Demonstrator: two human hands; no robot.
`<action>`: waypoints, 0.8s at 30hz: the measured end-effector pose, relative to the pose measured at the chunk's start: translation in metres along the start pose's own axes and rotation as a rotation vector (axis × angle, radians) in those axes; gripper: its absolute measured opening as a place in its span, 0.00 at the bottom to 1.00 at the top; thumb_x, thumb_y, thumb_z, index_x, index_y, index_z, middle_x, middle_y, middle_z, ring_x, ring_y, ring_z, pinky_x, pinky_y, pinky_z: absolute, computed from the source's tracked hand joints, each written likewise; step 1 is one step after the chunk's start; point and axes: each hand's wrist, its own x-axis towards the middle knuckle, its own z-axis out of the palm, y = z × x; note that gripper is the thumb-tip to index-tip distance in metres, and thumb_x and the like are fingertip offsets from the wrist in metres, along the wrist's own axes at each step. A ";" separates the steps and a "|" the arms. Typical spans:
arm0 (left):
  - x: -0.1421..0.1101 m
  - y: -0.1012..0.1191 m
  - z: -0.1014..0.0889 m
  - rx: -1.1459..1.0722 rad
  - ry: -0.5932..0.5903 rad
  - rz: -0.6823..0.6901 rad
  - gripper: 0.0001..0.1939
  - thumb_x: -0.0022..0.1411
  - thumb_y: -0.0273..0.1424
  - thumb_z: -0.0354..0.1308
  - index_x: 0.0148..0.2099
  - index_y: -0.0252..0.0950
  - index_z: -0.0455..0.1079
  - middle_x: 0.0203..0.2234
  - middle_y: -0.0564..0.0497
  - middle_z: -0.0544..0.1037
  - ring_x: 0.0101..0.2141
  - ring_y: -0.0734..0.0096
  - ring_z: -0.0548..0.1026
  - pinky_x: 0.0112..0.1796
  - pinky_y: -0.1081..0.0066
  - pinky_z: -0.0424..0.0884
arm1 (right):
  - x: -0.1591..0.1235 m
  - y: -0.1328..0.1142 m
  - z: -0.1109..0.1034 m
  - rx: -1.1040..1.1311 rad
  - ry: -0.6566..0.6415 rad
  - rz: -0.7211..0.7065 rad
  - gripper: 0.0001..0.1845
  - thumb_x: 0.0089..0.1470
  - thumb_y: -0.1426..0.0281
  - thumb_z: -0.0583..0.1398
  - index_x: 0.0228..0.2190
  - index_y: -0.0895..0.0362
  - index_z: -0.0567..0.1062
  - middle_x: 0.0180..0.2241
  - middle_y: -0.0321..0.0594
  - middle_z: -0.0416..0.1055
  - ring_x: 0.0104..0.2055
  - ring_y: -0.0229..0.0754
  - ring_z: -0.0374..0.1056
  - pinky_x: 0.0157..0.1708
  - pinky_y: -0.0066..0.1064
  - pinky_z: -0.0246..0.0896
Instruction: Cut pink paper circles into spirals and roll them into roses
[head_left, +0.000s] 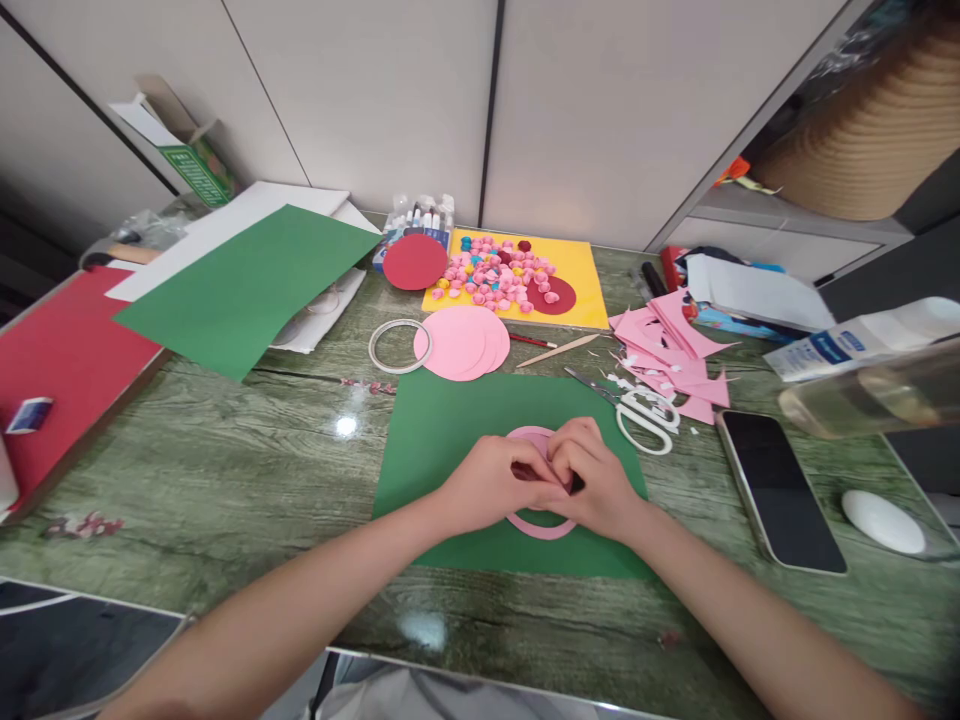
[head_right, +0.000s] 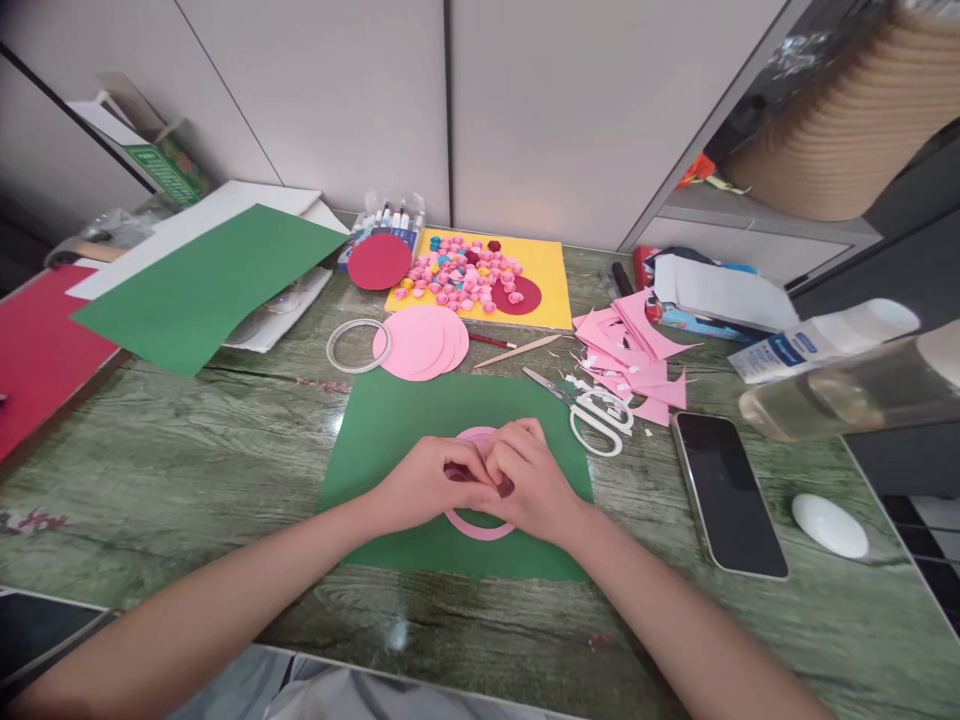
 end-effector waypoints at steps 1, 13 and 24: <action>0.001 0.000 -0.001 -0.005 0.031 -0.018 0.09 0.49 0.34 0.63 0.29 0.33 0.76 0.24 0.51 0.77 0.26 0.73 0.72 0.28 0.75 0.65 | 0.000 -0.001 0.000 0.001 0.011 0.023 0.22 0.43 0.65 0.66 0.22 0.53 0.55 0.25 0.34 0.62 0.30 0.40 0.59 0.34 0.36 0.53; 0.005 0.006 -0.009 0.018 0.287 0.053 0.07 0.54 0.32 0.59 0.34 0.37 0.77 0.28 0.52 0.78 0.29 0.73 0.72 0.32 0.74 0.66 | 0.001 0.001 -0.003 0.037 0.075 0.147 0.20 0.46 0.67 0.65 0.21 0.53 0.56 0.24 0.34 0.61 0.30 0.41 0.60 0.32 0.34 0.54; 0.002 0.008 -0.007 0.159 0.291 0.129 0.09 0.58 0.32 0.56 0.39 0.38 0.75 0.32 0.51 0.77 0.33 0.73 0.72 0.36 0.74 0.66 | 0.003 0.000 -0.004 0.125 0.134 0.276 0.17 0.50 0.69 0.63 0.22 0.54 0.58 0.25 0.34 0.60 0.28 0.39 0.57 0.29 0.32 0.52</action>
